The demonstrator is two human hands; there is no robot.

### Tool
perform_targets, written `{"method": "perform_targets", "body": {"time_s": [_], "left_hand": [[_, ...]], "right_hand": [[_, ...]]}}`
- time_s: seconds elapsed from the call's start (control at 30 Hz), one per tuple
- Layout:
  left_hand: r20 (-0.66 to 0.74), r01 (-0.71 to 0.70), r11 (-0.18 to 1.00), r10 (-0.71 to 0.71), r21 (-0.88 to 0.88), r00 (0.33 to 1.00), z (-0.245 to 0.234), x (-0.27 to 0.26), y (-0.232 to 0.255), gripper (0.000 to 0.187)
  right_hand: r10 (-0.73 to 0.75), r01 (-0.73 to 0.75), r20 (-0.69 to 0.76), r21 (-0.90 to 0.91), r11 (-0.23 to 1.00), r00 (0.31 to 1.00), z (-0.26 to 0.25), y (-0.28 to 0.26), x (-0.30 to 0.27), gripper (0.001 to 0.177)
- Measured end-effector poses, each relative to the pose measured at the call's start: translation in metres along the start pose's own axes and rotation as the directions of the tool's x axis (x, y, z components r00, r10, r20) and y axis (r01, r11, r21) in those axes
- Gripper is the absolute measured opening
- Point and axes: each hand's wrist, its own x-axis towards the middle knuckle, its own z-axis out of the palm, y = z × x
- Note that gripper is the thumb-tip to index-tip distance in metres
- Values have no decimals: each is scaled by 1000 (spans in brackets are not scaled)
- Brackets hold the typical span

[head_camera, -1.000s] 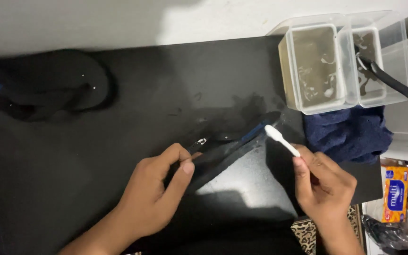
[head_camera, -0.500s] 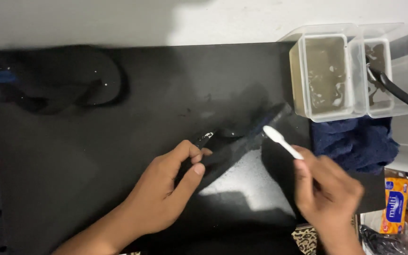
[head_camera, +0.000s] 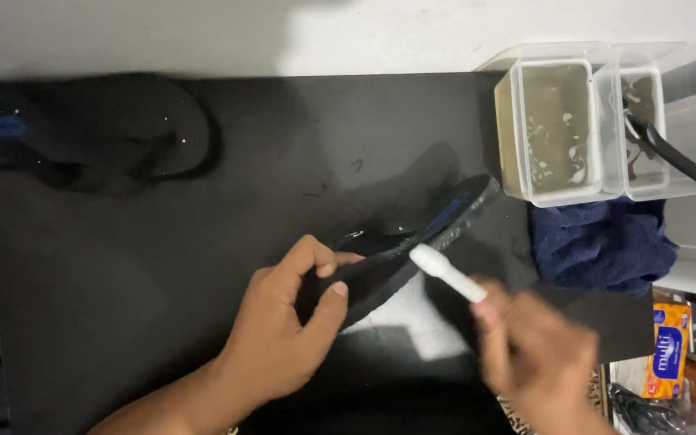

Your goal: Cleaning black flip-flops by scrubbing them with a toothbrush and soapy water, then wiping them dry with a cloth.

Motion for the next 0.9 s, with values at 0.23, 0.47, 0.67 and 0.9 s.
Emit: {"method": "perform_targets", "body": {"time_s": [0.23,0.47,0.67,0.9], "left_hand": [[-17,8,1000,-8,13,1000,1,-1,8,19],[30,-137,990,136,42,990,-3,-1,10,25],[133,-85,993,74,84,988,-7,-2,9,49],[334,-474,871,413,128,847,-12,3,8,47]], "right_hand": [[-30,27,-49,-47,998,998,2,1,5,25],[4,-1,-24,125,992,1000,-1,4,25,21],[51,-49,-14,119,992,999,-2,3,26,21],[149,-172,105,268,948,983,-14,5,36,22]]}}
